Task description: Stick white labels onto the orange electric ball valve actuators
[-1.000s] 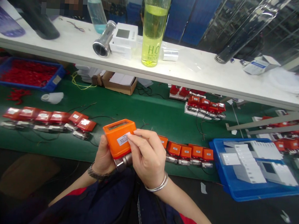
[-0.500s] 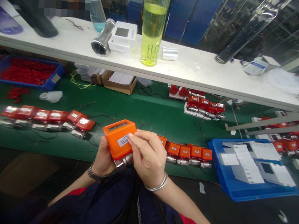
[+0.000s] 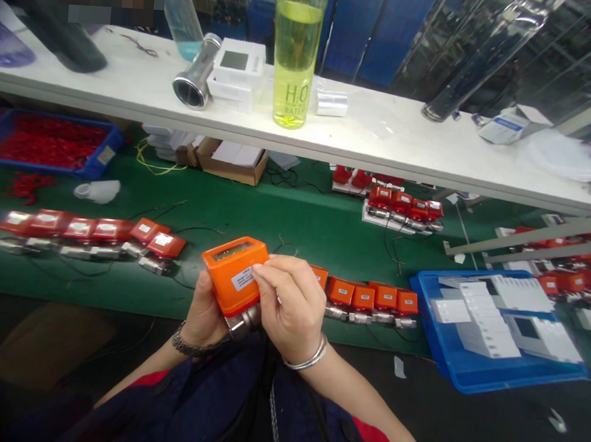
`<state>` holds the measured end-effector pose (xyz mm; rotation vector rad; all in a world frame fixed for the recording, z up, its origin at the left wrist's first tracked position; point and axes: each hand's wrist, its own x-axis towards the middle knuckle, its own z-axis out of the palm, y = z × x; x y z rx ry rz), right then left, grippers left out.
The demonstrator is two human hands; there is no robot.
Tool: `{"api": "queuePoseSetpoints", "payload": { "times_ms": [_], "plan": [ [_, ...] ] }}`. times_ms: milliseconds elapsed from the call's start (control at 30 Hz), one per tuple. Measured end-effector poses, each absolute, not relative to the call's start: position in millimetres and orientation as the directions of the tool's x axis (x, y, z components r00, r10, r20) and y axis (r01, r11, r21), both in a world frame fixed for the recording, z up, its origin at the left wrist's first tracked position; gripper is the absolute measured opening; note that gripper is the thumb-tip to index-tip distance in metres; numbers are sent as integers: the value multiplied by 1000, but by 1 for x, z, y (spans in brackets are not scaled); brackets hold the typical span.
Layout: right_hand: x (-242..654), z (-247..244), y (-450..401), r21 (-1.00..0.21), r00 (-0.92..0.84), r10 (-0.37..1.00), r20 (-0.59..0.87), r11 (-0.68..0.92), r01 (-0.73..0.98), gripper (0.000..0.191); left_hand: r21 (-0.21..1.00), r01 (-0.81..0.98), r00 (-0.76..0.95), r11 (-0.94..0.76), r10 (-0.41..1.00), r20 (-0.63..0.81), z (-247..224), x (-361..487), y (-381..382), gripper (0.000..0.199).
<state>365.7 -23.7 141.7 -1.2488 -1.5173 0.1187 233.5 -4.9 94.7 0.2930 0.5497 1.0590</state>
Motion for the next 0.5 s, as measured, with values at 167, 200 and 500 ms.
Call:
{"api": "queuePoseSetpoints", "payload": {
  "times_ms": [167,200,500],
  "plan": [
    [366,138,-27,-628,129,719,682,487,607,29,484,-732,368,480,876,-312,96,235,-3,62],
    [366,138,-28,-632,115,725,680,499,594,28,486,-730,362,481,875,-322,96,234,-2,63],
    [376,155,-23,-715,204,812,547,326,618,25,583,-666,345,464,886,-311,92,230,-2,75]
  ]
}}
